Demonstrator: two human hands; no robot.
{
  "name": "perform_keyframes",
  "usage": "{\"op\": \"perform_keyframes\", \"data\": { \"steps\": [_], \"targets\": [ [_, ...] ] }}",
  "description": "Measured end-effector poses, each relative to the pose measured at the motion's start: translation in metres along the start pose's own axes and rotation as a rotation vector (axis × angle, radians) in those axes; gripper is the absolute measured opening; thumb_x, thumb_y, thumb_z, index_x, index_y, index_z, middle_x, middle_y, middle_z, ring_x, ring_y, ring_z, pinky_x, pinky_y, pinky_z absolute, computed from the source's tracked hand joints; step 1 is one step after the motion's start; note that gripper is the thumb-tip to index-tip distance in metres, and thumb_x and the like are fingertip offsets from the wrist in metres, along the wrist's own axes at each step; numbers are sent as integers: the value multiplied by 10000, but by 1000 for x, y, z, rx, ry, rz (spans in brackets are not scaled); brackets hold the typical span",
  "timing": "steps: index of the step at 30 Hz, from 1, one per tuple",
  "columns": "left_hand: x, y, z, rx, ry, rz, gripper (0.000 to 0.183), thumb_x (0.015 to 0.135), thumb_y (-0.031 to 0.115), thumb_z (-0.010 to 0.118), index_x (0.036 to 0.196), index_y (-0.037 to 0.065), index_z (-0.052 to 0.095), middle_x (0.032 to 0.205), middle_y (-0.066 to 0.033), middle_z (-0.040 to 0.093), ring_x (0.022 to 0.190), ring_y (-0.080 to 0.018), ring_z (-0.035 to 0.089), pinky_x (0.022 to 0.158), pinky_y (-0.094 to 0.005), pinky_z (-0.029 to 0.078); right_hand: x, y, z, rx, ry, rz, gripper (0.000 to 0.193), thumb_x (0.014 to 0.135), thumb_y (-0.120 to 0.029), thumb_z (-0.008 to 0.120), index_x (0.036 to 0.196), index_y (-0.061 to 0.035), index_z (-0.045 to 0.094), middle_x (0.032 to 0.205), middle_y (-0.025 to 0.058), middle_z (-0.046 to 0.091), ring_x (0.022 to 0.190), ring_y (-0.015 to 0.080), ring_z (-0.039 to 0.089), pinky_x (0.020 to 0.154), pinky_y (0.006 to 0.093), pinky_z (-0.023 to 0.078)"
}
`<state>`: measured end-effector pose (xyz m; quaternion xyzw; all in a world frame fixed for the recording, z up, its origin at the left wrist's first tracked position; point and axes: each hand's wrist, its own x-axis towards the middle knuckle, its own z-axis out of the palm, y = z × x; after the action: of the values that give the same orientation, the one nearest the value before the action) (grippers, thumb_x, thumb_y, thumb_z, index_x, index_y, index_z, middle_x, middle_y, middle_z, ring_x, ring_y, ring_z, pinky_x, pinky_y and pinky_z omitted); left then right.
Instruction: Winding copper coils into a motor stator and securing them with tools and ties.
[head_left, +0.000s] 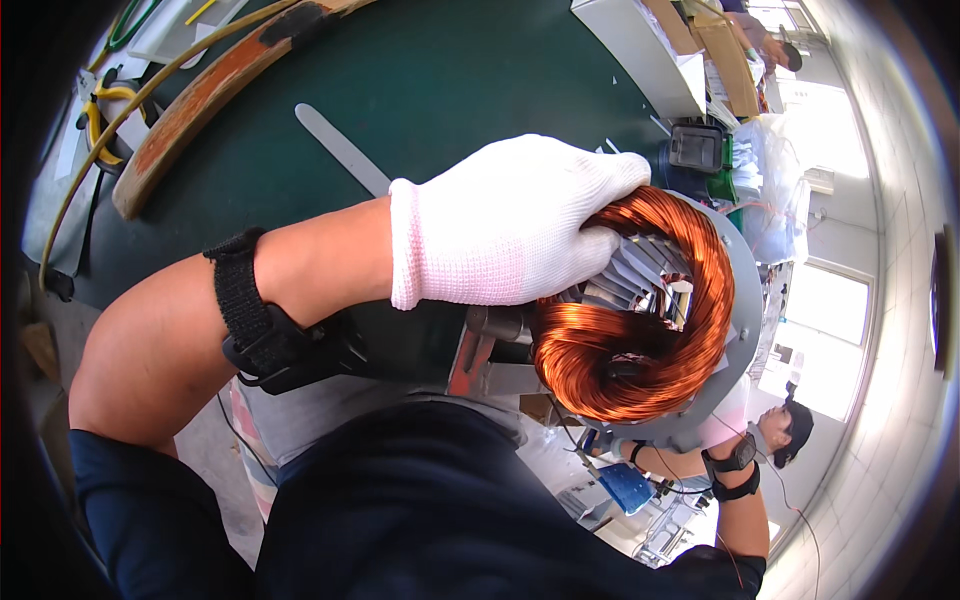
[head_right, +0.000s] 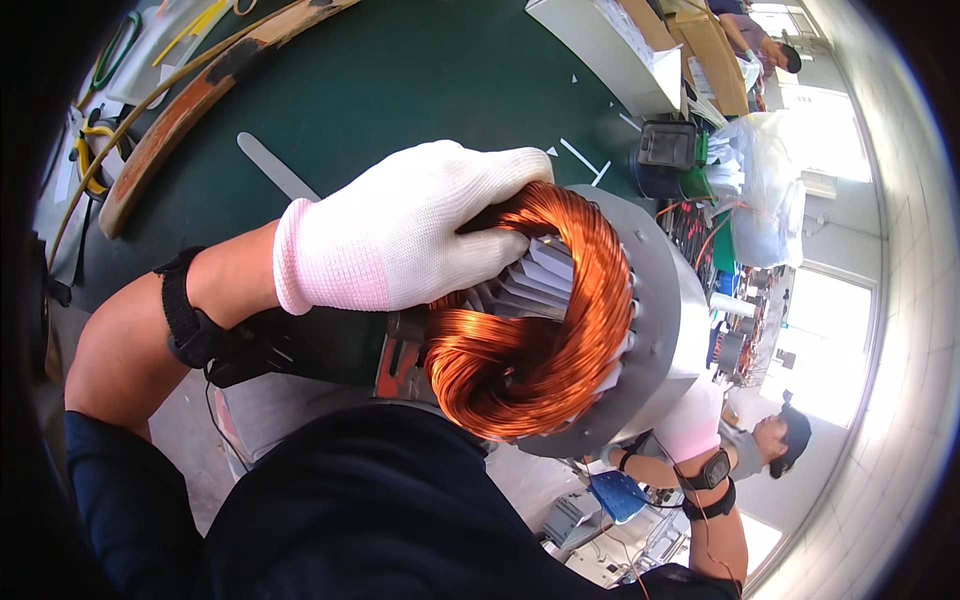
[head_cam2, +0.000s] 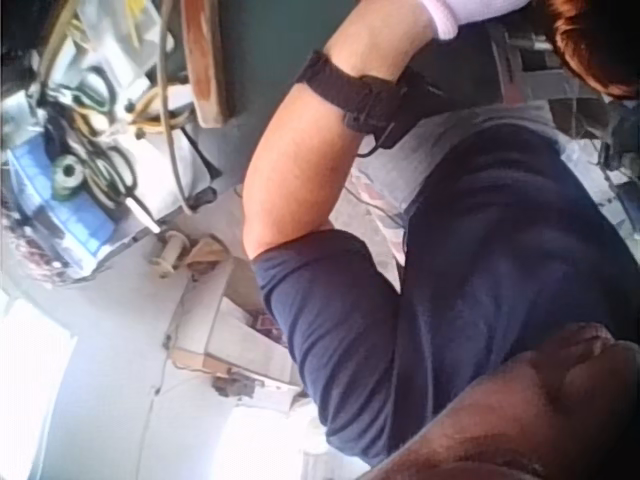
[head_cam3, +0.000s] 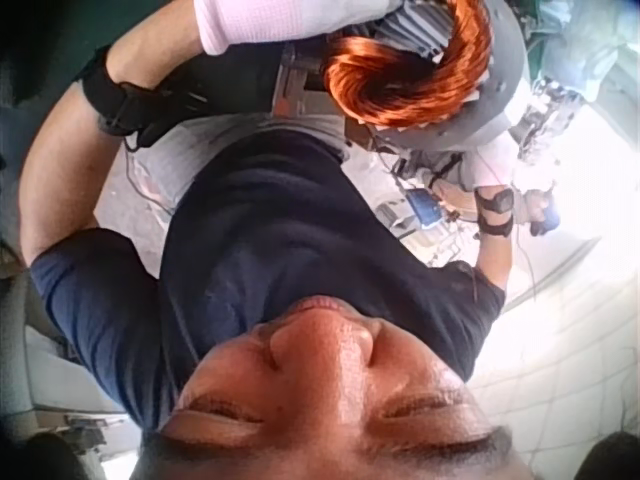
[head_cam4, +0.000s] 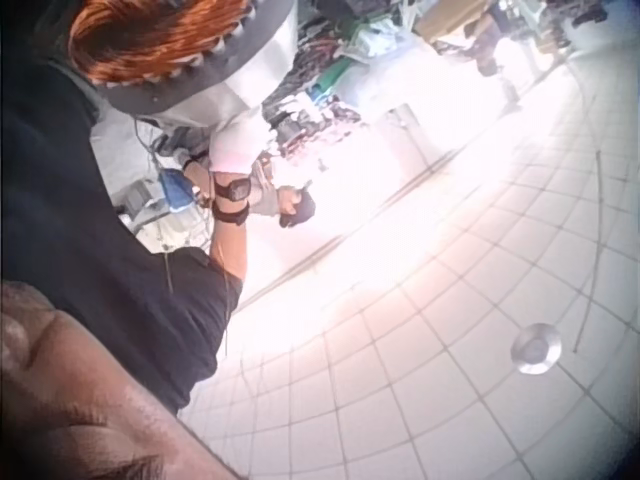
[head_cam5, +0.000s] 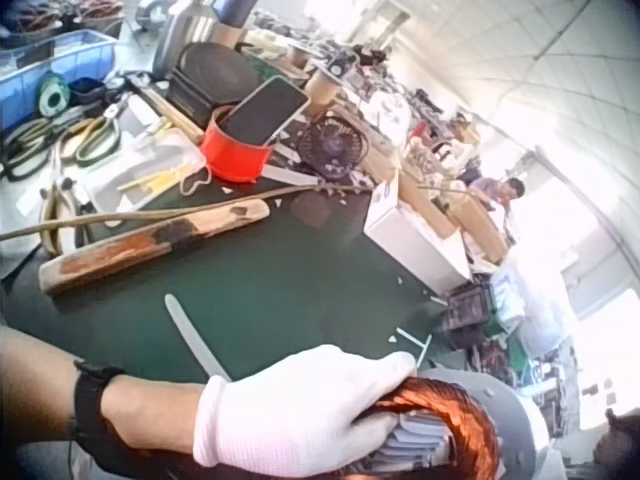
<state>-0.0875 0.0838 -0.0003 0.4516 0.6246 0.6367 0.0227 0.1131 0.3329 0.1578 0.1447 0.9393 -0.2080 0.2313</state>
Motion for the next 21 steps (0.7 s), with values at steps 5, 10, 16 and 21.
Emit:
{"op": "perform_keyframes", "data": {
  "steps": [5,10,16,21],
  "targets": [
    [-3,1,-2,-28,-7,-45,234,912,105,659,1114,17,579,867,-233,667,830,-441,677,745,-474,542,15,-5,-12,216,8,1,408,980,-127,589,1358,24,560,1237,198,658,1123,342,678,941,415,554],
    [-2,5,1,-56,35,-32,196,903,73,665,1069,17,576,826,-232,634,815,-455,645,745,-496,523,7,-14,-6,402,-1,21,417,997,-130,576,1384,22,549,1276,193,649,1152,332,671,960,410,552],
    [-9,7,-4,-104,41,-153,264,875,109,721,1102,23,618,900,-193,647,878,-433,629,792,-472,505,43,-61,42,651,-11,46,428,1016,-135,561,1415,20,535,1323,187,638,1188,321,663,982,405,549],
    [-1,6,-3,-59,-44,-133,298,870,145,703,1132,25,627,1011,-173,638,957,-412,602,905,-463,462,75,-62,31,900,2,75,438,1033,-138,547,1441,17,523,1362,182,630,1218,311,656,1001,401,547]
  ]
}}
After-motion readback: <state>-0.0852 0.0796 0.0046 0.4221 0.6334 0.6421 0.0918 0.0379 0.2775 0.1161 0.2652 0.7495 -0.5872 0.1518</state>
